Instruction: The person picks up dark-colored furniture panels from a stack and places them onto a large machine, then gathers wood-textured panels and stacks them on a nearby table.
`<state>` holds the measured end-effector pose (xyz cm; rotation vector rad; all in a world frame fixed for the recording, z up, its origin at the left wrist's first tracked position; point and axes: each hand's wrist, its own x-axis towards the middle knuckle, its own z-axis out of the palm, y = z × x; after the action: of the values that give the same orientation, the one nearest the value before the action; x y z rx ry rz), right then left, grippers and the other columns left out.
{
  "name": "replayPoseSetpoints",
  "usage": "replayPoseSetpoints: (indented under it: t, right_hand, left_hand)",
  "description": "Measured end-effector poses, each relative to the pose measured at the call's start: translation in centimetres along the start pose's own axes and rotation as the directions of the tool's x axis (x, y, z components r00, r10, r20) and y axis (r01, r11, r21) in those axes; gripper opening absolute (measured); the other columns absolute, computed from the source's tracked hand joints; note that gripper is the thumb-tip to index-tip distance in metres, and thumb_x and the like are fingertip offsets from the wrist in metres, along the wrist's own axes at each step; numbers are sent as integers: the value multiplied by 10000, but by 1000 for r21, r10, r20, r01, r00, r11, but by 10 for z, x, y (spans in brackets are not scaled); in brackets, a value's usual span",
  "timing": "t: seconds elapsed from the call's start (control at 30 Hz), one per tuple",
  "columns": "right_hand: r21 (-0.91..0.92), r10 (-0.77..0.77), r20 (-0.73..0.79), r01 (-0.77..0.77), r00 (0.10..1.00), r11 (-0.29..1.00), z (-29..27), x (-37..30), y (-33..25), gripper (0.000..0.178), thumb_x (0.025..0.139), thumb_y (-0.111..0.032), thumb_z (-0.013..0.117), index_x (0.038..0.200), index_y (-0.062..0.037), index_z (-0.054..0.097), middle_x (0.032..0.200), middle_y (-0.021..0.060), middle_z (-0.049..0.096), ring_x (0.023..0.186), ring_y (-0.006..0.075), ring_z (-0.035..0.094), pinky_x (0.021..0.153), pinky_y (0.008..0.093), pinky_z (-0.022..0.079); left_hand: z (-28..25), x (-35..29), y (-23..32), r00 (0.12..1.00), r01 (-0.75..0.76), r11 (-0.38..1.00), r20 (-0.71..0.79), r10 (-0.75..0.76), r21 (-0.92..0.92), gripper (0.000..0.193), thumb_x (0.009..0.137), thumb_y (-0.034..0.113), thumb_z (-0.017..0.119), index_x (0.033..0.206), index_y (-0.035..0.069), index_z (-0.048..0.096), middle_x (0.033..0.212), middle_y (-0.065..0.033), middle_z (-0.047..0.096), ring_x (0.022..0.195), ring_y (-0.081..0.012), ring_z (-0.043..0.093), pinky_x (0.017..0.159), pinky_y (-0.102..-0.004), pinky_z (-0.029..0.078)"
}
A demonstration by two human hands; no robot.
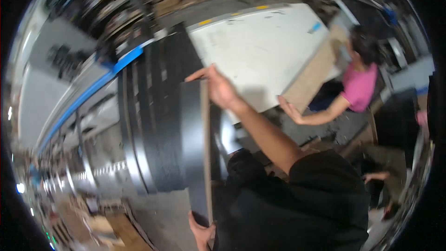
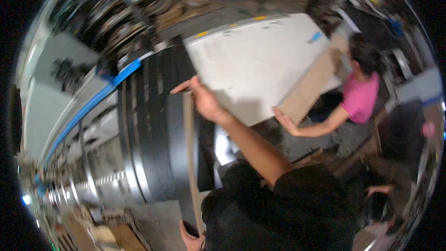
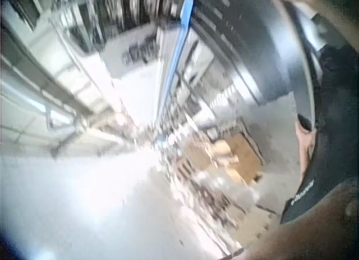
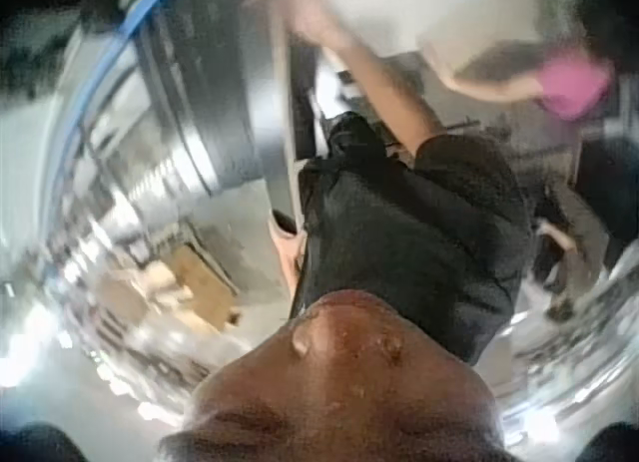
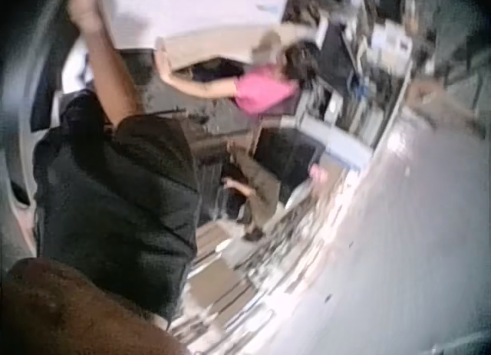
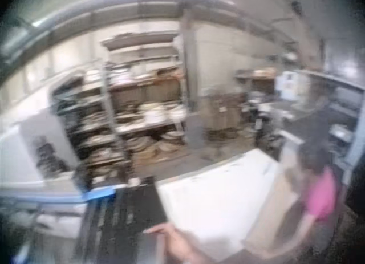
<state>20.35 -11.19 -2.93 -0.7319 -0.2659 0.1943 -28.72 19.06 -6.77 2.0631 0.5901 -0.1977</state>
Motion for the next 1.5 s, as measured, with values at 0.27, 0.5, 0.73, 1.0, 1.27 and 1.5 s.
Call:
replayPoseSetpoints:
  t: [0.27,0.5,0.73,1.0,1.27,1.5]
  right_hand:
    - [-554,-245,-103,149,964,819,56,-22,9,367,1071,-380,616,1186,-66,769,1179,43,747,1045,134,622,982,315,486]
    - [-527,-209,-144,104,967,844,186,-41,78,323,1062,-308,630,1102,-31,792,1144,85,784,1140,172,679,1082,346,458]
    - [-468,21,-173,-101,985,878,368,-40,190,317,1050,-335,646,1066,-47,775,1198,102,758,1060,174,693,985,344,529]
    - [-530,130,-102,-164,986,832,497,24,313,259,1029,-301,676,1034,-46,719,988,65,748,938,156,712,901,305,572]
    - [-664,-460,-303,162,835,730,447,213,306,340,1052,-373,653,1019,-41,713,672,-30,526,566,96,478,555,270,424]
    - [-570,387,55,-290,920,769,520,155,510,288,1066,-326,529,930,-110,664,810,-1,608,747,116,542,699,273,443]
  left_hand:
    - [-67,32,4,961,78,988,272,-39,-135,1195,710,187,927,1623,-74,200,1650,-244,305,1539,-310,275,1255,-389,231]
    - [-183,68,-113,942,-230,972,243,233,-39,1200,535,178,932,1530,-122,332,1466,-274,485,1397,-371,470,1204,-449,346]
    - [-337,33,-187,973,-28,973,217,79,-229,1140,543,135,902,1513,-97,349,1399,-253,524,1320,-355,526,1143,-449,396]
    - [-423,-17,-293,991,-129,951,-6,133,-282,1074,562,149,892,1489,-93,406,1361,-236,565,1269,-317,574,1095,-403,444]
    - [-498,-52,-338,994,51,947,107,-18,-317,1088,529,184,942,1471,-46,449,1346,-190,604,1276,-285,588,1102,-402,452]
    - [-551,-15,-330,975,212,976,-61,-215,-42,1059,520,187,930,1452,14,457,1334,-215,589,1282,-412,569,1077,-454,473]
